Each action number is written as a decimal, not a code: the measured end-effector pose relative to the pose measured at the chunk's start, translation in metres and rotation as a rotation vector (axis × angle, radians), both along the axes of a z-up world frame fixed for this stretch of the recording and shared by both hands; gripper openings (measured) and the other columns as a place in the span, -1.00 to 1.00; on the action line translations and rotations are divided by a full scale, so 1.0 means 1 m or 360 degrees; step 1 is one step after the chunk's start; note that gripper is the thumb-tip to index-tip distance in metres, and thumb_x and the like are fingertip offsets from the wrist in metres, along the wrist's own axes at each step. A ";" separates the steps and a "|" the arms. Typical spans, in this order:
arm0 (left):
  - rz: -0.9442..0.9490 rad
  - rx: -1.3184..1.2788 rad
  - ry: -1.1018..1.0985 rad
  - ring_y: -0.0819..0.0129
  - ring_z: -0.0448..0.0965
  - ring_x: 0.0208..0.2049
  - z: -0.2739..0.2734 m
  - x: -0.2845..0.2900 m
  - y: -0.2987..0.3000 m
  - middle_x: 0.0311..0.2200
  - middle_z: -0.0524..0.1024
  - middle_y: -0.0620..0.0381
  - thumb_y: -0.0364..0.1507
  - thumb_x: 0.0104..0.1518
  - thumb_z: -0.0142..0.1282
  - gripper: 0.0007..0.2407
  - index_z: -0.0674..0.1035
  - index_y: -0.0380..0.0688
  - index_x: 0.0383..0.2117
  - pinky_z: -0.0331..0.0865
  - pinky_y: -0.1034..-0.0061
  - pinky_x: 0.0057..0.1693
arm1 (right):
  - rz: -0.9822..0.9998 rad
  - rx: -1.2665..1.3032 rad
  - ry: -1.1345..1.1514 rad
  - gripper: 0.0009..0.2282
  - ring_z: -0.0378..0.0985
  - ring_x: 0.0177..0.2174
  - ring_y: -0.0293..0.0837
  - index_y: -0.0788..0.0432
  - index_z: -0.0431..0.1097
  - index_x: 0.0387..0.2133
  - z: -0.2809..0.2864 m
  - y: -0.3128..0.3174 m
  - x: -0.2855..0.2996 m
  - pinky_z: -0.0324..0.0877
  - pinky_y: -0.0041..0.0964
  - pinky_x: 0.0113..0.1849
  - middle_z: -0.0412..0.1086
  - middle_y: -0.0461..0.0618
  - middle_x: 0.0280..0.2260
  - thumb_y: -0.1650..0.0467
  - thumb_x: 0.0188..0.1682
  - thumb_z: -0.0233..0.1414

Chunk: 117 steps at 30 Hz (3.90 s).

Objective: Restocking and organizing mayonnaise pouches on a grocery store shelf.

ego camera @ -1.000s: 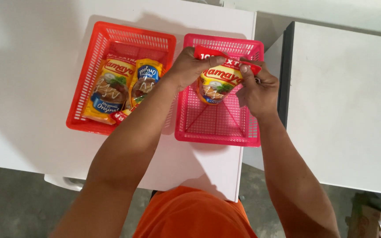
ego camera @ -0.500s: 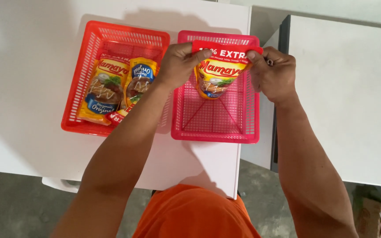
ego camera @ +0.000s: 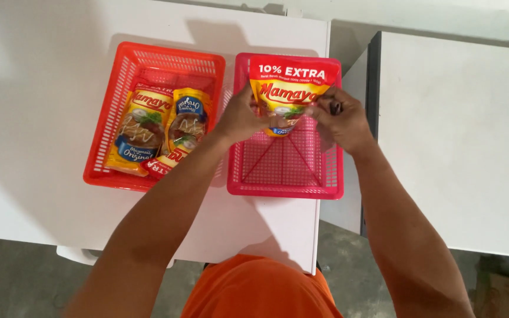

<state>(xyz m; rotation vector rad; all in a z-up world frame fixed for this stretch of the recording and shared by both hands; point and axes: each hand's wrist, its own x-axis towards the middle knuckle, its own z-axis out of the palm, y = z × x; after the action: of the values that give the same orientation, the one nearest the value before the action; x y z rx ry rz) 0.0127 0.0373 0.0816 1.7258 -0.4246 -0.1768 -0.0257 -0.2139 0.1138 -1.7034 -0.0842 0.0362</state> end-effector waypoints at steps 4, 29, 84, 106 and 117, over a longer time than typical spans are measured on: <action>-0.0042 0.0413 0.0069 0.13 0.50 0.20 -0.072 0.009 -0.008 0.13 0.52 -0.08 -0.34 -0.15 0.58 -0.20 0.25 -0.17 0.23 0.32 0.37 0.30 | 0.0086 -0.0137 0.0242 -0.48 0.47 -0.15 -0.26 0.18 0.32 0.16 -0.060 0.004 -0.001 0.44 -0.34 -0.11 0.46 -0.07 -0.15 0.50 -0.11 0.30; -0.0132 -0.0134 -0.0054 0.28 0.64 0.03 -0.048 -0.005 -0.028 -0.02 0.62 0.10 -0.50 -0.12 0.48 -0.48 0.51 -0.17 0.04 0.55 0.40 0.13 | -0.0068 -0.0479 0.0126 -0.49 0.55 -0.12 -0.17 0.18 0.27 0.15 -0.066 0.024 -0.011 0.46 -0.25 -0.06 0.50 0.03 -0.09 0.48 -0.11 0.24; -0.0021 -0.0014 -0.1109 0.40 0.65 -0.06 0.552 0.074 -0.138 -0.06 0.67 0.09 -0.26 -0.19 0.45 -0.39 0.52 -0.12 0.09 0.49 0.47 0.08 | -0.0293 -0.0114 -0.0997 -0.59 0.51 -0.34 -0.36 0.23 0.41 0.07 0.501 -0.094 0.064 0.45 -0.40 -0.32 0.57 -0.05 -0.31 0.40 -0.07 0.19; -0.0039 -0.0128 -0.1025 0.37 0.64 -0.07 0.602 0.253 -0.212 -0.10 0.66 0.08 -0.47 -0.08 0.44 -0.54 0.54 -0.21 -0.01 0.49 0.47 0.08 | -0.0537 -0.0684 -0.0888 -0.53 0.57 -0.40 -0.20 0.14 0.41 0.07 0.582 -0.152 0.198 0.52 -0.23 -0.41 0.55 0.04 -0.35 0.26 -0.12 0.27; 0.0211 0.0091 -0.1037 0.29 0.63 0.01 0.604 0.297 -0.215 -0.02 0.62 0.05 -0.51 -0.16 0.49 -0.41 0.44 -0.19 0.07 0.45 0.43 0.16 | -0.0416 -0.0760 -0.0886 -0.61 0.56 -0.56 -0.17 0.24 0.48 -0.06 0.588 -0.158 0.264 0.46 -0.23 -0.56 0.56 0.03 -0.39 0.33 -0.14 0.30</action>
<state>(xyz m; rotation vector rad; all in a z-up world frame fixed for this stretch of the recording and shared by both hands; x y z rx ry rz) 0.3100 -0.1781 0.6853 1.8373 -0.7787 0.4886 0.2381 -0.3714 0.7018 -2.1454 -0.2831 -0.6615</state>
